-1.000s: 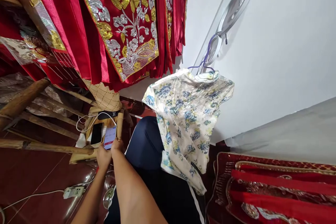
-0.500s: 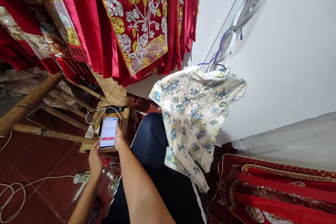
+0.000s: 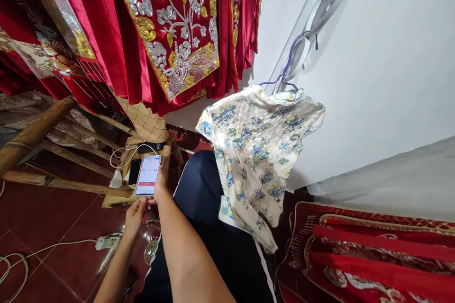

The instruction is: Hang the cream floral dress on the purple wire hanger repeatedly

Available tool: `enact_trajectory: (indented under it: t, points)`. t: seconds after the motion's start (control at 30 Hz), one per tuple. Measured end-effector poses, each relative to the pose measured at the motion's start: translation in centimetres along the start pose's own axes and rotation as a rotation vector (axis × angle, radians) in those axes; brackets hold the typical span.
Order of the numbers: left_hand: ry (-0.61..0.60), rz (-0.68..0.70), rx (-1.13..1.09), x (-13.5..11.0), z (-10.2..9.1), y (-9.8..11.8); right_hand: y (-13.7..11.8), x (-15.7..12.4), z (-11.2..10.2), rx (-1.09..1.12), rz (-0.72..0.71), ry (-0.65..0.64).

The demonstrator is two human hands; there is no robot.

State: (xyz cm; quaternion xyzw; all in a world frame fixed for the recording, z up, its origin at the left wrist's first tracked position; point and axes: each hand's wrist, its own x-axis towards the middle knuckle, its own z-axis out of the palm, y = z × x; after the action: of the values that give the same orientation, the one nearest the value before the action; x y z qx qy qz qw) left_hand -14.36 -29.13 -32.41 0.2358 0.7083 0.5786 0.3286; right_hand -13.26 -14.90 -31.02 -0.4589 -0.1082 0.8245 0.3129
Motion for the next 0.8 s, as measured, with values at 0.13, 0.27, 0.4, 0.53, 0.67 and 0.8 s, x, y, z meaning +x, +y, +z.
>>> enact_trajectory:
  t: [0.13,0.27,0.4,0.53,0.67,0.8]
  points:
    - [-0.072,-0.006,-0.017,0.1,-0.3,0.7,-0.6,0.1,0.2,0.01,-0.003,0.022]
    - [-0.067,0.013,-0.04,-0.3,-0.4,0.7,-0.5,0.0,0.2,0.019,0.012,0.027]
    - [-0.029,0.026,-0.066,-0.6,-0.1,0.4,-0.4,-0.3,0.2,0.023,0.017,0.031]
    - [0.031,0.029,-0.088,-0.4,0.0,0.3,-0.5,-0.4,0.2,0.027,-0.003,0.047]
    - [0.005,-0.001,-0.098,0.0,-0.3,0.9,-0.5,-0.1,0.1,0.021,-0.022,0.06]
    - [-0.05,-0.045,-0.101,0.3,-0.7,1.5,-0.2,0.2,-0.1,0.001,-0.03,0.052]
